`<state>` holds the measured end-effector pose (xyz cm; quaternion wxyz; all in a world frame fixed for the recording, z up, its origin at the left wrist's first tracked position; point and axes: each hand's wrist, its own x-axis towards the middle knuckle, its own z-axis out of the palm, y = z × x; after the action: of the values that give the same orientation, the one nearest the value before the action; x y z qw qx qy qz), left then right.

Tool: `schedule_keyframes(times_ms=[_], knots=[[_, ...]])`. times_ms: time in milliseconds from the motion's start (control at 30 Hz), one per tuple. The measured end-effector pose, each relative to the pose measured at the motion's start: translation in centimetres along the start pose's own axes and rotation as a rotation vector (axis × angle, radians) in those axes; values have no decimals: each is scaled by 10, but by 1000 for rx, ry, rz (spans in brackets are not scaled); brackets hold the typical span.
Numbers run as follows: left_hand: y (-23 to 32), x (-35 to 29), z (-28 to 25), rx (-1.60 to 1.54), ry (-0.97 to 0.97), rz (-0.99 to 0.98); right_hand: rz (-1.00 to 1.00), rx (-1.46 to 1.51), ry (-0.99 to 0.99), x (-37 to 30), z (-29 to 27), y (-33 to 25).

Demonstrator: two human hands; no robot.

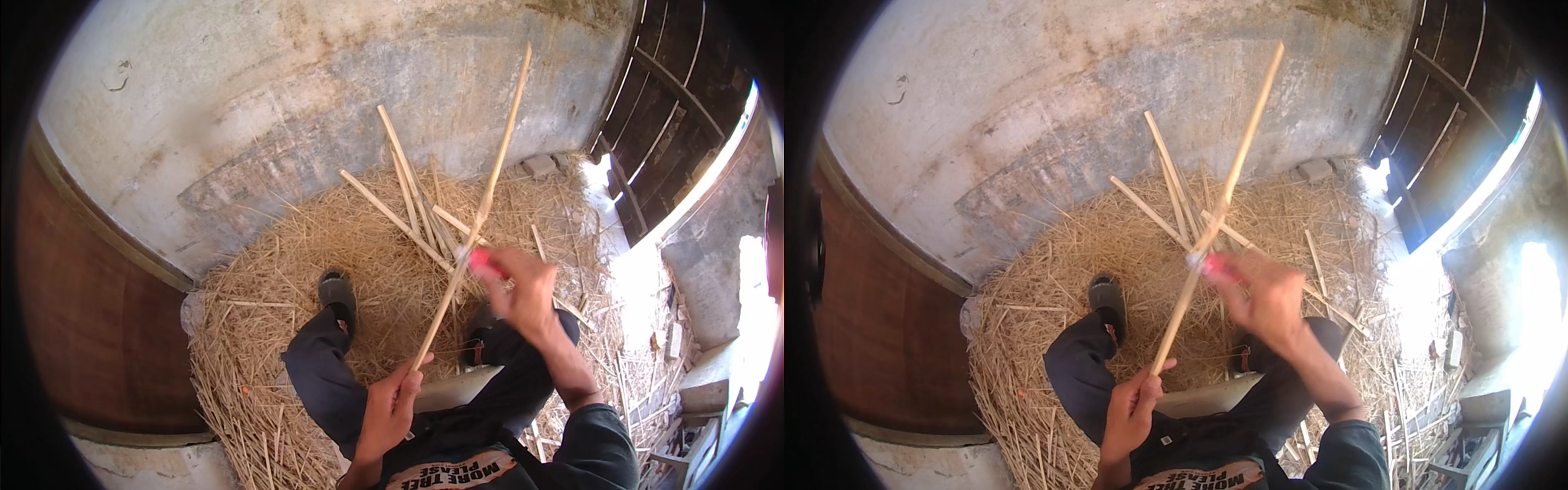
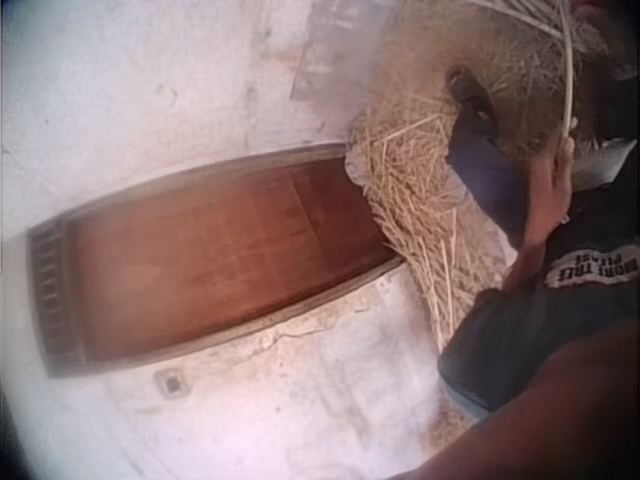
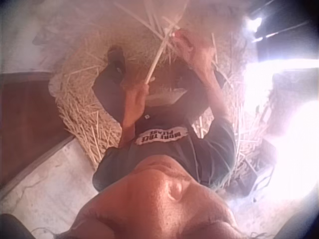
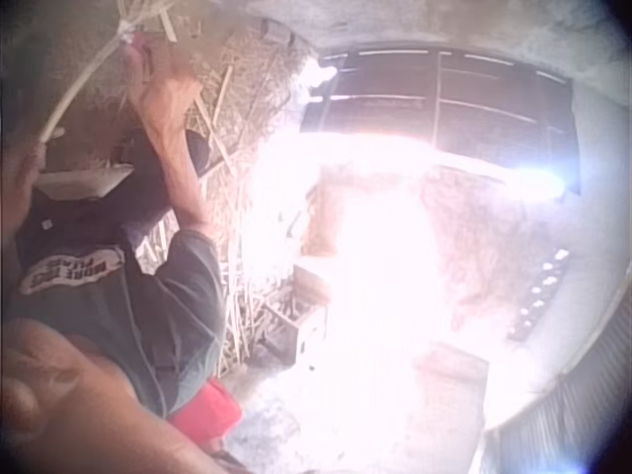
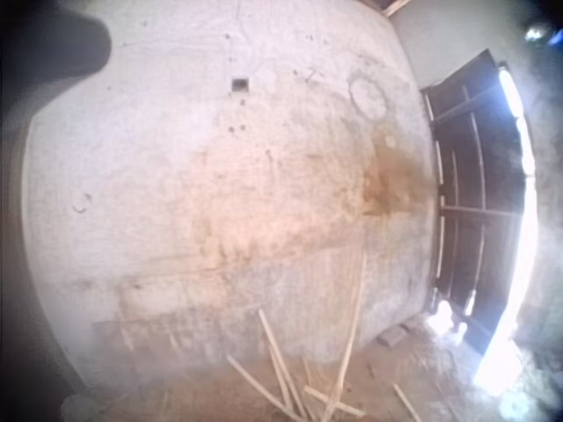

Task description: The person sits on a straw-covered floor and uses a red utility knife to shave thin strips from a long bamboo pole. They hold the pole with their left hand and scrape the blade along its length with their right hand, producing wood shavings that fall onto the straw.

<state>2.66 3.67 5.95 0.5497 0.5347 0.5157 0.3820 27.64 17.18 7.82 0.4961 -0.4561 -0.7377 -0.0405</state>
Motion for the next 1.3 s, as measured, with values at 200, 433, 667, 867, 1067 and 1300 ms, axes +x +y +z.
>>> schedule_keyframes(times_ms=[200, 433, 667, 867, 1067, 1300], knots=[[-11, -7, 4, -25, -11, 0, 1, -109, -62, 4, -9, 3], [1, -9, 11, 190, 91, 85, -9, -159, 32, 3, -4, -1], [-20, -4, -9, -453, -247, -210, 47, -85, 45, 2, -4, 0], [-7, -16, 7, 286, 164, 116, 61, -89, -4, 3, -4, -5], [-28, -10, -13, -361, -150, -125, 67, -62, 13, 2, 0, -2], [-17, -13, 8, 274, 213, 134, 88, -89, -3, 3, -1, 0]])
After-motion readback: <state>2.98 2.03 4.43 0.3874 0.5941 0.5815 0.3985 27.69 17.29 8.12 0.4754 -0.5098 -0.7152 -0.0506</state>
